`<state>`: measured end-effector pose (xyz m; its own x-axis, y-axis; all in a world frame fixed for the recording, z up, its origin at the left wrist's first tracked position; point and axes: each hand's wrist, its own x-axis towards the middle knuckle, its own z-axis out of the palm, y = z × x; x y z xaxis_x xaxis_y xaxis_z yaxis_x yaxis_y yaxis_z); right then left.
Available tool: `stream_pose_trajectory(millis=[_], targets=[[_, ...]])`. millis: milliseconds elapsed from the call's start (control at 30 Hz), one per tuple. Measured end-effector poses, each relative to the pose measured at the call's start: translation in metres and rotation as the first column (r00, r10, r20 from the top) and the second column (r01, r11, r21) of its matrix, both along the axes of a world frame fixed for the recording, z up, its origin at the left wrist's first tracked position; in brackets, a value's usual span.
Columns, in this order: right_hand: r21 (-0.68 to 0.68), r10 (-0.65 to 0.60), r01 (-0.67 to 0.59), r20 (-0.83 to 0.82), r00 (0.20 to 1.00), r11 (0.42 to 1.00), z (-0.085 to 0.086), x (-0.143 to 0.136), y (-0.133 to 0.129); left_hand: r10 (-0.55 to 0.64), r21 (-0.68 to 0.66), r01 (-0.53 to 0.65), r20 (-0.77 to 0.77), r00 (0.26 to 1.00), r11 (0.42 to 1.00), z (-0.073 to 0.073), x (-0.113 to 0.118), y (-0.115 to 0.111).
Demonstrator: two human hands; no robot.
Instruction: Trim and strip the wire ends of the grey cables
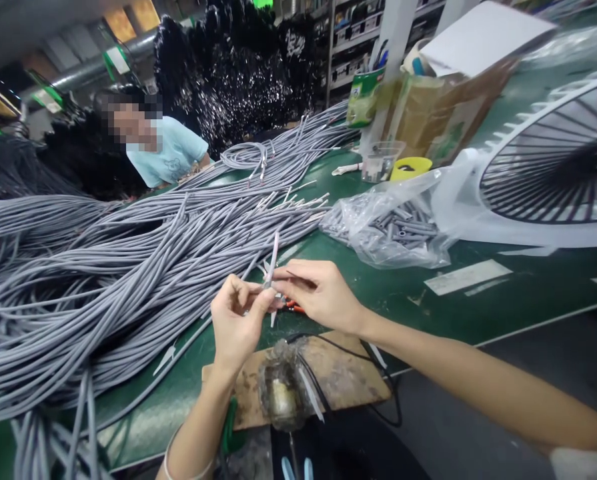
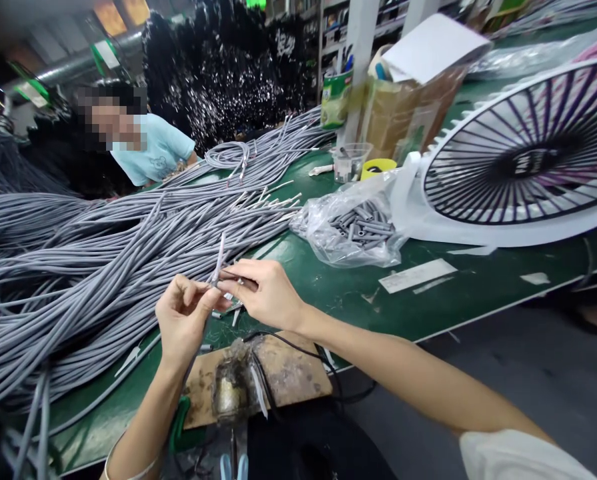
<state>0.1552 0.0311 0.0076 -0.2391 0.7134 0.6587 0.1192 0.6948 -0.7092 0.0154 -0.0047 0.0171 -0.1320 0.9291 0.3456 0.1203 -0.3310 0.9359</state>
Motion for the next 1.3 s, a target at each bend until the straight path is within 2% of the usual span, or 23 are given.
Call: stream_pose_trajectory(millis=[67, 133, 333, 433, 567, 667, 767, 833, 900, 967, 1000, 1100, 1300], targets=[[0.145, -0.086, 0.081, 0.032, 0.996, 0.986, 0.0, 0.002, 0.002, 0.068, 0.02, -0.067, -0.079, 0.995, 0.998, 0.0, -0.002, 0.0], [0.215, -0.128, 0.117, 0.04, 0.991, 0.97, 0.0, 0.003, 0.002, 0.099, 0.04, -0.093, -0.161, 0.982, 0.995, 0.001, -0.003, 0.001], [0.25, -0.081, 0.068, 0.038, 0.996, 0.966, 0.001, 0.002, -0.004, 0.205, 0.179, -0.155, -0.31, 0.928, 0.972, 0.0, -0.004, 0.001], [0.224, -0.066, 0.055, 0.042, 0.997, 0.973, 0.001, 0.001, -0.006, 0.219, 0.173, -0.173, -0.3, 0.929, 0.97, 0.0, -0.001, 0.0], [0.101, -0.029, 0.026, 0.026, 0.999, 0.995, 0.001, 0.0, -0.009, 0.254, 0.145, -0.226, -0.224, 0.941, 0.963, 0.005, -0.001, 0.003], [-0.001, -0.007, 0.007, 0.02, 1.0, 1.0, 0.002, -0.001, -0.01, 0.303, 0.135, -0.285, -0.137, 0.943, 0.949, 0.009, -0.007, 0.008], [-0.047, 0.005, -0.004, 0.016, 1.0, 0.999, 0.001, -0.001, -0.01, 0.356, 0.135, -0.346, -0.059, 0.933, 0.929, 0.011, -0.015, 0.013], [-0.052, -0.007, 0.008, 0.024, 1.0, 0.999, 0.0, 0.001, -0.01, 0.302, 0.097, -0.296, -0.056, 0.952, 0.95, 0.012, -0.018, 0.014], [-0.032, -0.041, 0.042, 0.045, 0.998, 0.999, -0.001, 0.002, -0.009, 0.141, 0.001, -0.141, -0.109, 0.984, 0.99, 0.013, -0.018, 0.012], [0.013, -0.066, 0.065, 0.059, 0.996, 0.998, -0.001, 0.003, -0.008, -0.011, -0.108, -0.008, -0.17, 0.985, 0.994, 0.013, -0.014, 0.009], [0.033, -0.067, 0.066, 0.058, 0.996, 0.997, -0.001, 0.004, -0.008, -0.046, -0.141, 0.019, -0.19, 0.981, 0.99, 0.013, -0.012, 0.007], [0.042, -0.032, 0.031, 0.037, 0.999, 0.999, 0.001, 0.005, -0.008, -0.047, -0.139, 0.018, -0.205, 0.978, 0.99, 0.014, -0.007, 0.002], [-0.027, 0.022, -0.022, 0.019, 1.0, 0.999, 0.002, 0.008, -0.009, -0.175, -0.142, 0.149, -0.194, 0.965, 0.978, 0.016, -0.009, 0.001]])
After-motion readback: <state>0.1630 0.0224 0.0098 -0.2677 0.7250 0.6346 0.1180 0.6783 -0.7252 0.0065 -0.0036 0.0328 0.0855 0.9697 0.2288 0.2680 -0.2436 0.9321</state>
